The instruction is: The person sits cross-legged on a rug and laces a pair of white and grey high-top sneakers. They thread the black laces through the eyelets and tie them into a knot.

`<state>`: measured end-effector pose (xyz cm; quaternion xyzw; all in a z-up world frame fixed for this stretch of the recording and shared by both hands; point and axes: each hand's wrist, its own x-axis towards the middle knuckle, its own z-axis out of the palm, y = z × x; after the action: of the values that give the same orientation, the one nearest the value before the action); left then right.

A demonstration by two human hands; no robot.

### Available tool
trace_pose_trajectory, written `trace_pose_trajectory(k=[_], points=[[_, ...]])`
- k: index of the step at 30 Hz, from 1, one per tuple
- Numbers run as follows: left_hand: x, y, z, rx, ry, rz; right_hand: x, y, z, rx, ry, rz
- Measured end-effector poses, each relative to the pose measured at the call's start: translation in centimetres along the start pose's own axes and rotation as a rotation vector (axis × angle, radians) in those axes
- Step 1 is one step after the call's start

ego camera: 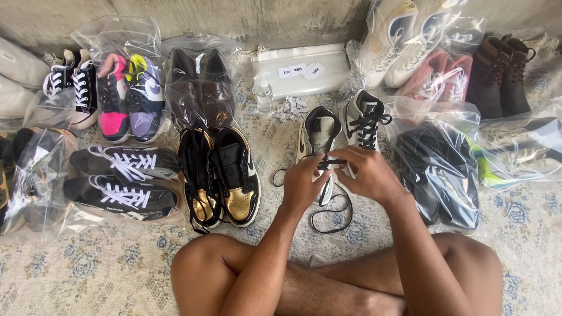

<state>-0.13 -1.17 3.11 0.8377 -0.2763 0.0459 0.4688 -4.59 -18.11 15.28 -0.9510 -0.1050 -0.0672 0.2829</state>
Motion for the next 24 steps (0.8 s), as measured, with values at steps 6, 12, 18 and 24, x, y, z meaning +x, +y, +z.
trace_pose_trajectory(k=[6, 12, 18, 24], points=[[0.3, 0.1, 0.7, 0.315, 0.340, 0.354, 0.3, -1.6, 1.3, 0.110, 0.007, -0.095], [0.4, -0.1, -0.7, 0.100, 0.361, 0.122, 0.0, 0.0, 3.0, 0.196, 0.078, -0.063], [0.5, -0.8, -1.4, 0.050, 0.515, 0.070, -0.8, 2.9, 5.9, 0.289, 0.168, 0.059], [0.5, 0.2, -2.4, -0.120, 0.512, -0.071, -1.6, 5.2, 7.7, 0.311, 0.158, 0.163]])
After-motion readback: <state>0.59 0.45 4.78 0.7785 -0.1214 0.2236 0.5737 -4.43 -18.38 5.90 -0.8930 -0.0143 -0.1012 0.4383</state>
